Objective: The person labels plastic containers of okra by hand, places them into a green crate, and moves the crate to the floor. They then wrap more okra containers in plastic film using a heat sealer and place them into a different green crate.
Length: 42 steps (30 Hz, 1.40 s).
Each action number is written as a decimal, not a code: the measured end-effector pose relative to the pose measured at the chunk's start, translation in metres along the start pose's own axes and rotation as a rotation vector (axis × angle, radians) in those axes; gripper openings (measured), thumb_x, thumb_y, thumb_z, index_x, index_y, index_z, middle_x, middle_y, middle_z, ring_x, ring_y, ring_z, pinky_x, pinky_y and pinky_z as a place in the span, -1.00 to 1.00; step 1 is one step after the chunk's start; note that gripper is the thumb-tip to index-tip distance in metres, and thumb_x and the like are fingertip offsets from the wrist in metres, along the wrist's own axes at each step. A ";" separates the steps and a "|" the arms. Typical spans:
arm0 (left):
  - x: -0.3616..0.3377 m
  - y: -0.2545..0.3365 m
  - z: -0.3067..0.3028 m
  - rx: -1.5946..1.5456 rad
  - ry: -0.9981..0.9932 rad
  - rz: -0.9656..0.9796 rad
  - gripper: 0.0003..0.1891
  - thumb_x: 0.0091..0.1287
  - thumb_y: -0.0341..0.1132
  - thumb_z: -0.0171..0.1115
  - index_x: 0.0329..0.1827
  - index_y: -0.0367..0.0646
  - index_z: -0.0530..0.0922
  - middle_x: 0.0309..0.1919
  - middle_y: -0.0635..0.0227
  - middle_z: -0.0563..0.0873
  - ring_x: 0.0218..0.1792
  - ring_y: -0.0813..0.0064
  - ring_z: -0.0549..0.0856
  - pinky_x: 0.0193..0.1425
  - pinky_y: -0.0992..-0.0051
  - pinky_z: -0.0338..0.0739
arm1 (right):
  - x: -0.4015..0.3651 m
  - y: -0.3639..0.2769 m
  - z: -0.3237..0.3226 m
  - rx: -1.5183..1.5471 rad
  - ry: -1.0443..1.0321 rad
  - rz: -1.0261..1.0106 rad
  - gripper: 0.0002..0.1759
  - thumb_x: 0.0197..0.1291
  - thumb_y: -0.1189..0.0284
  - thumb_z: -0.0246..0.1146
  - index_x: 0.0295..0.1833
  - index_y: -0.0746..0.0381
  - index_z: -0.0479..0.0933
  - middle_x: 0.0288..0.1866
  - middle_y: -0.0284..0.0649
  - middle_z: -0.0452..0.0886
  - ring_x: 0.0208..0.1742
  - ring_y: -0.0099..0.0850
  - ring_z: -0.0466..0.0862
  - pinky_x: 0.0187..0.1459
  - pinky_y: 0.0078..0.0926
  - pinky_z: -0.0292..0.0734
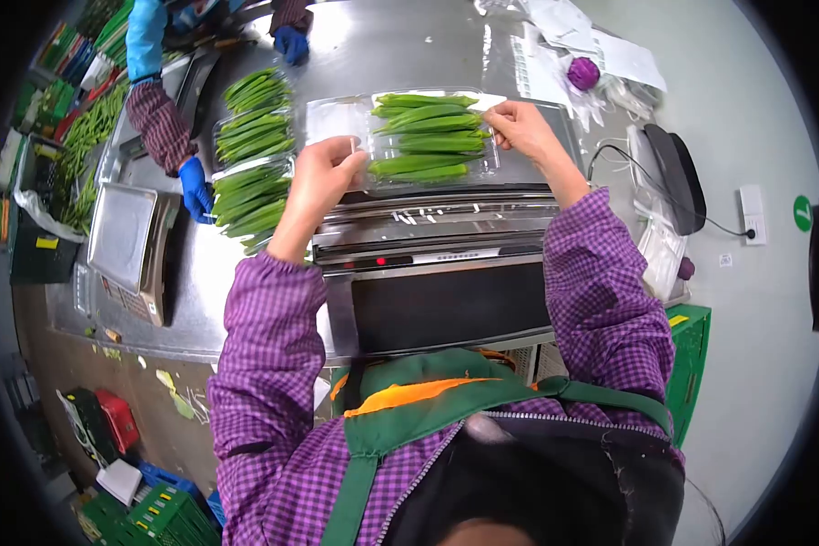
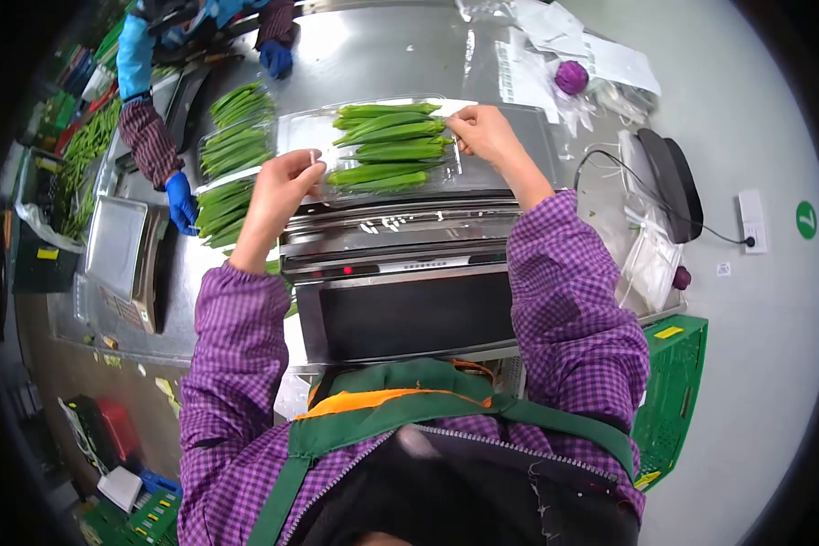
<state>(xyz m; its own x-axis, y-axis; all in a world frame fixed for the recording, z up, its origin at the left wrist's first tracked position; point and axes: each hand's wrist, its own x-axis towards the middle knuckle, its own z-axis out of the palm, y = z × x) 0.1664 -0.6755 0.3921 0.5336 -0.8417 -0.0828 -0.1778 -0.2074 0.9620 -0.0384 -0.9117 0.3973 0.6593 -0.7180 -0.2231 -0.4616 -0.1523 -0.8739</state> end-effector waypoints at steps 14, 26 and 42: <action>-0.067 0.010 -0.004 0.696 0.131 -0.023 -0.79 0.18 -0.31 0.30 -0.24 -0.29 0.63 -0.45 0.14 0.72 -0.36 0.47 0.72 -0.22 0.51 0.56 | -0.121 0.055 -0.049 -0.584 0.397 -0.188 -0.70 0.12 0.22 0.23 -0.35 0.28 0.55 -0.43 -0.10 0.62 -0.38 -0.11 0.58 -0.23 -0.18 0.43; -0.072 -0.023 0.005 0.058 0.107 -0.250 -0.73 0.17 -0.51 0.28 -0.08 -0.36 0.49 -0.49 0.35 0.67 -0.56 0.68 0.56 -0.51 0.68 0.40 | -0.154 0.074 -0.025 -0.619 0.445 -0.058 -0.69 -0.02 0.22 0.37 -0.29 0.19 0.50 -0.36 -0.22 0.58 -0.21 -0.24 0.54 -0.11 -0.26 0.33; 0.002 -0.014 0.070 0.160 0.016 0.056 -0.56 0.24 -0.34 0.24 0.15 -0.39 0.45 -0.18 0.10 0.71 -0.28 0.44 0.69 -0.19 0.50 0.57 | -0.082 0.070 -0.052 -0.269 0.198 -0.184 -0.61 0.10 0.34 0.24 -0.01 0.37 0.53 -0.28 -0.07 0.68 -0.23 -0.19 0.67 -0.14 -0.38 0.52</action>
<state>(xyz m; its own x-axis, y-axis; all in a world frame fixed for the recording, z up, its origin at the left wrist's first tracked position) 0.1124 -0.7094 0.3604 0.5322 -0.8462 -0.0249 -0.3364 -0.2384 0.9110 -0.1557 -0.8992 0.3765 0.6305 -0.7753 0.0373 -0.5029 -0.4446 -0.7413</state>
